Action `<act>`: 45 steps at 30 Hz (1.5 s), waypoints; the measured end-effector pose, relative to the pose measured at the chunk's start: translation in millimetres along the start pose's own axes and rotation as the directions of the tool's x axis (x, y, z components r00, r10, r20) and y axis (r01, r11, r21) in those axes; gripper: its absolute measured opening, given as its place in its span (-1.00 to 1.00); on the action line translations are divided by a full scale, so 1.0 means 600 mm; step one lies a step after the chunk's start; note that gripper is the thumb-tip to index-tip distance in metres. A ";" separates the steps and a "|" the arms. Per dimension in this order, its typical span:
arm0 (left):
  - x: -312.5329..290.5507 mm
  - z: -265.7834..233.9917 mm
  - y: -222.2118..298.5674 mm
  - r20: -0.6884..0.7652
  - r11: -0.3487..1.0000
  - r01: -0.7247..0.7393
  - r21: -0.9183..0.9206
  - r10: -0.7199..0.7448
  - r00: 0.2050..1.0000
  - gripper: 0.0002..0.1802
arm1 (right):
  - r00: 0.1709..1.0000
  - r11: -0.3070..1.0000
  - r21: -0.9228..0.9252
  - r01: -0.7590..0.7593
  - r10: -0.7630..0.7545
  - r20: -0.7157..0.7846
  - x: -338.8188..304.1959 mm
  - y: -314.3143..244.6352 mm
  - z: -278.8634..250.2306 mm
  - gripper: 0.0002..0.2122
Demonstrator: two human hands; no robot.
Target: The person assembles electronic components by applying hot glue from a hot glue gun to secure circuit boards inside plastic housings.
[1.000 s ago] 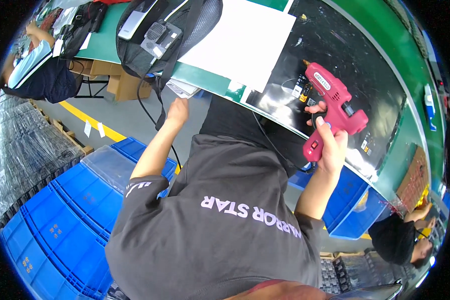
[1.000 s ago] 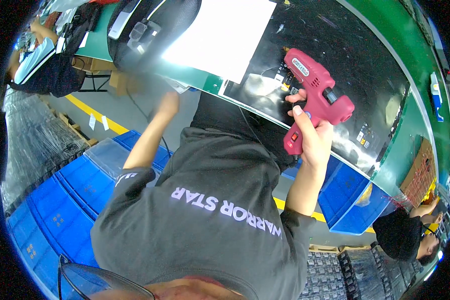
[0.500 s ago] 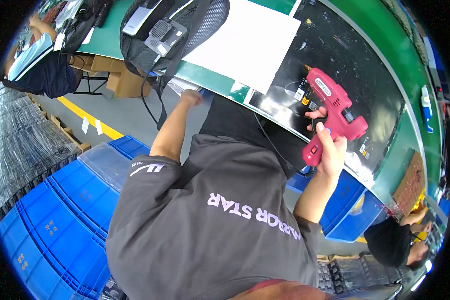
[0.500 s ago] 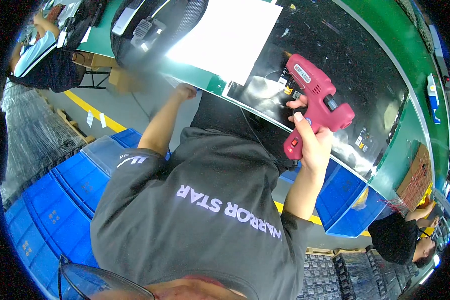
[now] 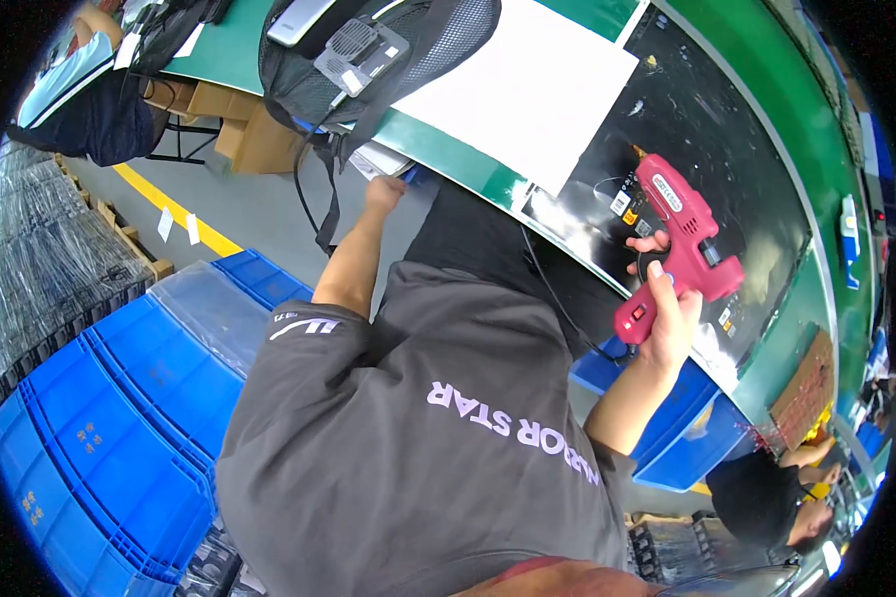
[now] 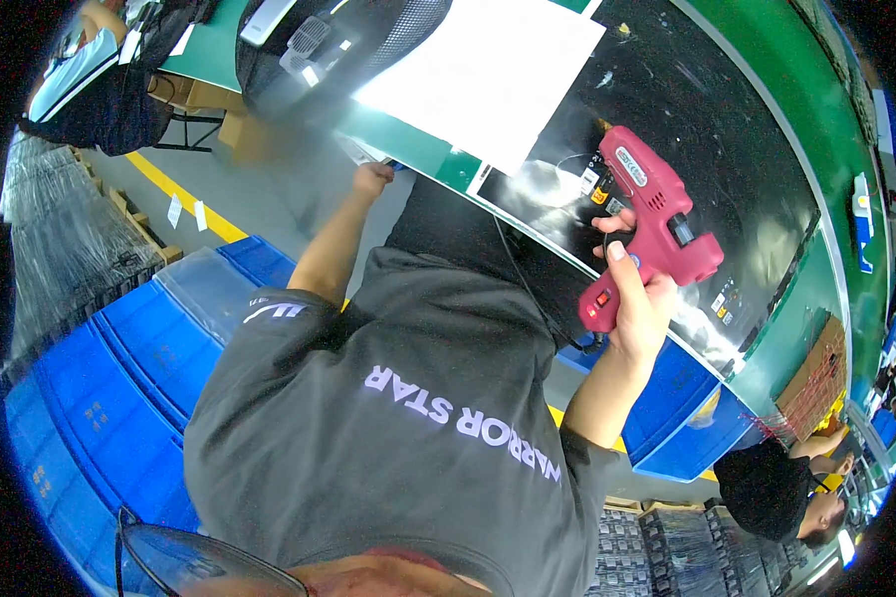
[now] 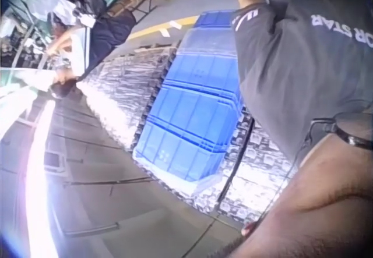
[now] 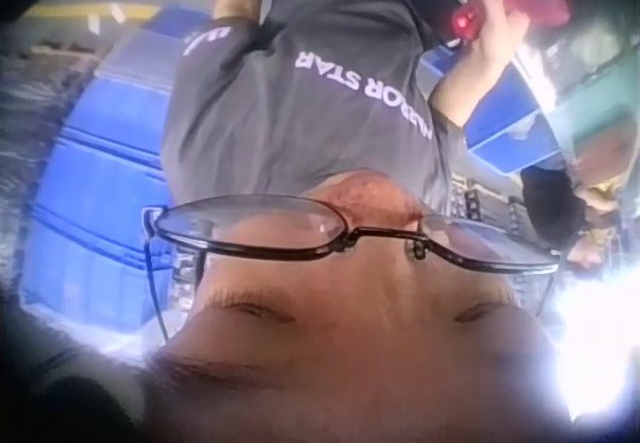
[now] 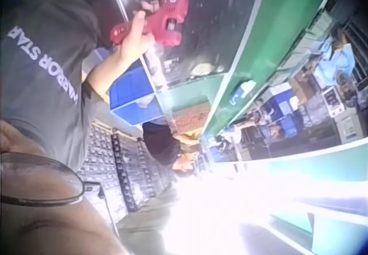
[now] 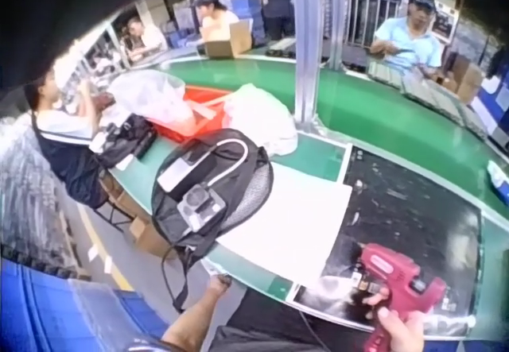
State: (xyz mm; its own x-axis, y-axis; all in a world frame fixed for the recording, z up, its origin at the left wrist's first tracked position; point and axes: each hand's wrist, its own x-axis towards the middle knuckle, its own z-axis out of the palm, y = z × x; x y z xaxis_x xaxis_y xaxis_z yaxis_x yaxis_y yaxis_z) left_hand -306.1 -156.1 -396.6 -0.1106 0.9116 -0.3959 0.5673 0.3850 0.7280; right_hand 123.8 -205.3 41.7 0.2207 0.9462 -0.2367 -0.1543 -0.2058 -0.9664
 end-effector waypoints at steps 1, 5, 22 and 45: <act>-0.001 0.002 -0.001 -0.002 1.000 0.002 -0.002 -0.002 1.000 -0.86 | 1.000 1.000 -0.002 -0.001 0.001 0.003 0.000 0.001 0.000 -0.61; -0.015 0.006 0.035 -0.078 0.963 0.253 0.095 -0.247 0.966 -0.91 | 1.000 1.000 -0.008 -0.004 0.005 0.028 0.002 0.001 -0.003 -0.62; -0.111 -0.009 0.279 0.083 0.928 0.233 -0.291 -0.218 0.972 -0.61 | 0.998 1.000 -0.019 0.012 -0.011 0.062 0.001 0.003 -0.001 -0.60; -0.250 -0.061 0.449 0.118 0.912 -0.409 0.034 0.403 0.908 -0.23 | 0.999 0.973 0.231 0.023 -0.027 0.017 0.002 0.010 0.001 -0.60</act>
State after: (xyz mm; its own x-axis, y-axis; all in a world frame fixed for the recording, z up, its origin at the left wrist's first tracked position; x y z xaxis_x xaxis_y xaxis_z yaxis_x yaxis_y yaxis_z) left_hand -166.4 -183.6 -120.5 0.2243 0.9655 -0.1321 0.5905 -0.0268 0.8066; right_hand 122.3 -205.3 35.7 0.2081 0.9556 -0.2085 -0.3678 -0.1211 -0.9220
